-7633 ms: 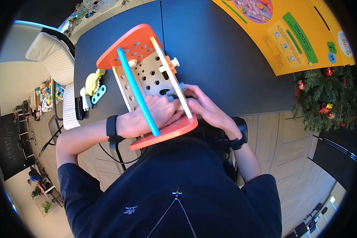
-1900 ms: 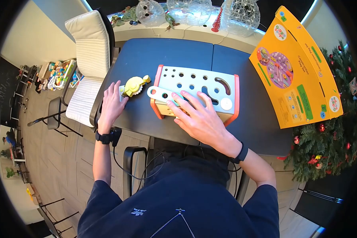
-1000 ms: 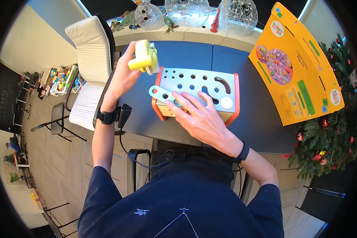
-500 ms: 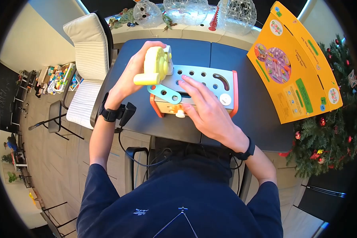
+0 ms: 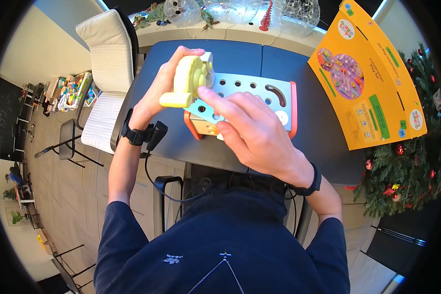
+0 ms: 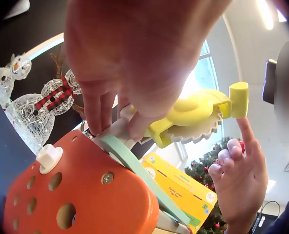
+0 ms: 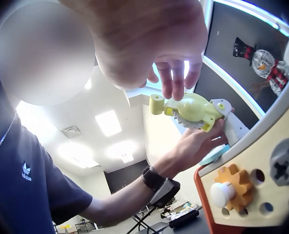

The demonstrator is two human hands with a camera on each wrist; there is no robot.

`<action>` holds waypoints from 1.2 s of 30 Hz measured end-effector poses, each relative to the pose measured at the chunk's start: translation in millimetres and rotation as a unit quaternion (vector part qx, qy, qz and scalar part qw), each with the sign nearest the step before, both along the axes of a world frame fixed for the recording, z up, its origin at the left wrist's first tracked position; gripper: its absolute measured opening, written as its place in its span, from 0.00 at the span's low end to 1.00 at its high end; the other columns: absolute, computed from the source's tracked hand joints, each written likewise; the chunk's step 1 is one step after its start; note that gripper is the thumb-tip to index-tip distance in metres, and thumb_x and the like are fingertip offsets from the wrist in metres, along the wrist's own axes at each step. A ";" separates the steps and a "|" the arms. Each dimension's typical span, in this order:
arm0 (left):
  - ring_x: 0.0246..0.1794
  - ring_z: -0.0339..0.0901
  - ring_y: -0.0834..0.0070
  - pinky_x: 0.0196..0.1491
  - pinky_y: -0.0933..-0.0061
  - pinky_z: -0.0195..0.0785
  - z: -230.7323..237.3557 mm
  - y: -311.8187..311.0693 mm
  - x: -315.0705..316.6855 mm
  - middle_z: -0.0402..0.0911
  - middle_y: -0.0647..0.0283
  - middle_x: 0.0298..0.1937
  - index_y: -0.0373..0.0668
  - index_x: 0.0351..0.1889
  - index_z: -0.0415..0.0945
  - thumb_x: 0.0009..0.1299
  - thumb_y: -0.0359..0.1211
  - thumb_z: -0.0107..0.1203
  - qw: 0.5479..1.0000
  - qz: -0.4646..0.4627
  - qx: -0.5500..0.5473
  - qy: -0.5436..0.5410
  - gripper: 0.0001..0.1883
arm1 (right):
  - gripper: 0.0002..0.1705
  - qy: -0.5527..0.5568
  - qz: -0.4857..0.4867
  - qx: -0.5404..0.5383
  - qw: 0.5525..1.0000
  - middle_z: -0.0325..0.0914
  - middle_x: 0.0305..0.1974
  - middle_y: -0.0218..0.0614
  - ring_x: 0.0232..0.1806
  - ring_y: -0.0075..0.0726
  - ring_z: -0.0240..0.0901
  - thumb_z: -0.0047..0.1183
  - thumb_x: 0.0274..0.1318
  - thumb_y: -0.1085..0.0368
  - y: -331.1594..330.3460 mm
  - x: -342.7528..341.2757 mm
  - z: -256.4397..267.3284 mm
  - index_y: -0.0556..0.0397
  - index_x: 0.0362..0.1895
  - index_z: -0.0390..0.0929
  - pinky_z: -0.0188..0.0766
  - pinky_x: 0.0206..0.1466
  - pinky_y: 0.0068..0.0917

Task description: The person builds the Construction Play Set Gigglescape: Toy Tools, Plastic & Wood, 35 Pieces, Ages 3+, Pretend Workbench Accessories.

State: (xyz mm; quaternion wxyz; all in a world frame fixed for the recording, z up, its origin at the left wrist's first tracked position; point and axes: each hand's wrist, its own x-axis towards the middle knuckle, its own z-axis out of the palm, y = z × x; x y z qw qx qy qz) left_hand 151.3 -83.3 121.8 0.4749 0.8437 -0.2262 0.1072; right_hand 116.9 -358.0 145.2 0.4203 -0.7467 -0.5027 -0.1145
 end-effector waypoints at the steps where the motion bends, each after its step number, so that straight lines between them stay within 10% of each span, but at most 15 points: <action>1: 0.58 0.87 0.56 0.58 0.59 0.82 -1.0 0.8 0.2 0.85 0.50 0.61 0.41 0.68 0.67 0.71 0.27 0.68 1.000 -0.003 -0.001 -0.001 0.29 | 0.37 0.012 0.004 -0.014 1.000 0.82 0.49 0.43 0.45 0.47 0.79 0.60 0.62 0.75 0.8 -2.0 -0.3 0.53 0.76 0.71 0.76 0.51 0.40; 12: 0.70 0.78 0.59 0.70 0.60 0.72 -14.8 4.7 1.2 0.75 0.49 0.75 0.48 0.72 0.68 0.69 0.34 0.71 0.999 -0.027 -0.021 -0.041 0.34 | 0.45 0.037 0.040 -0.027 0.998 0.82 0.30 0.36 0.28 0.45 0.81 0.61 0.62 0.75 18.2 -14.2 -31.1 0.48 0.83 0.62 0.78 0.34 0.40; 18: 0.83 0.63 0.54 0.82 0.55 0.58 -10.4 7.8 -1.4 0.62 0.47 0.84 0.47 0.73 0.68 0.73 0.15 0.48 0.995 -0.040 -0.072 0.060 0.31 | 0.43 0.040 0.045 -0.093 0.994 0.80 0.27 0.41 0.25 0.51 0.80 0.61 0.63 0.75 5.6 -23.4 -54.8 0.44 0.81 0.64 0.77 0.31 0.44; 24: 0.87 0.55 0.56 0.86 0.57 0.48 -5.8 5.3 -6.9 0.60 0.49 0.85 0.43 0.73 0.69 0.56 0.08 0.31 0.999 -0.022 -0.022 0.023 0.45 | 0.42 0.041 0.027 -0.207 0.977 0.82 0.29 0.42 0.26 0.53 0.81 0.61 0.64 0.73 -9.6 -26.8 -56.3 0.44 0.81 0.65 0.77 0.30 0.46; 36: 0.84 0.59 0.52 0.84 0.56 0.53 -2.8 18.9 -48.9 0.59 0.48 0.85 0.44 0.80 0.65 0.77 0.23 0.49 0.993 0.104 0.057 0.015 0.31 | 0.46 0.094 0.005 -0.043 0.995 0.83 0.33 0.34 0.29 0.39 0.83 0.61 0.65 0.75 3.3 -18.4 -28.4 0.50 0.84 0.56 0.79 0.36 0.36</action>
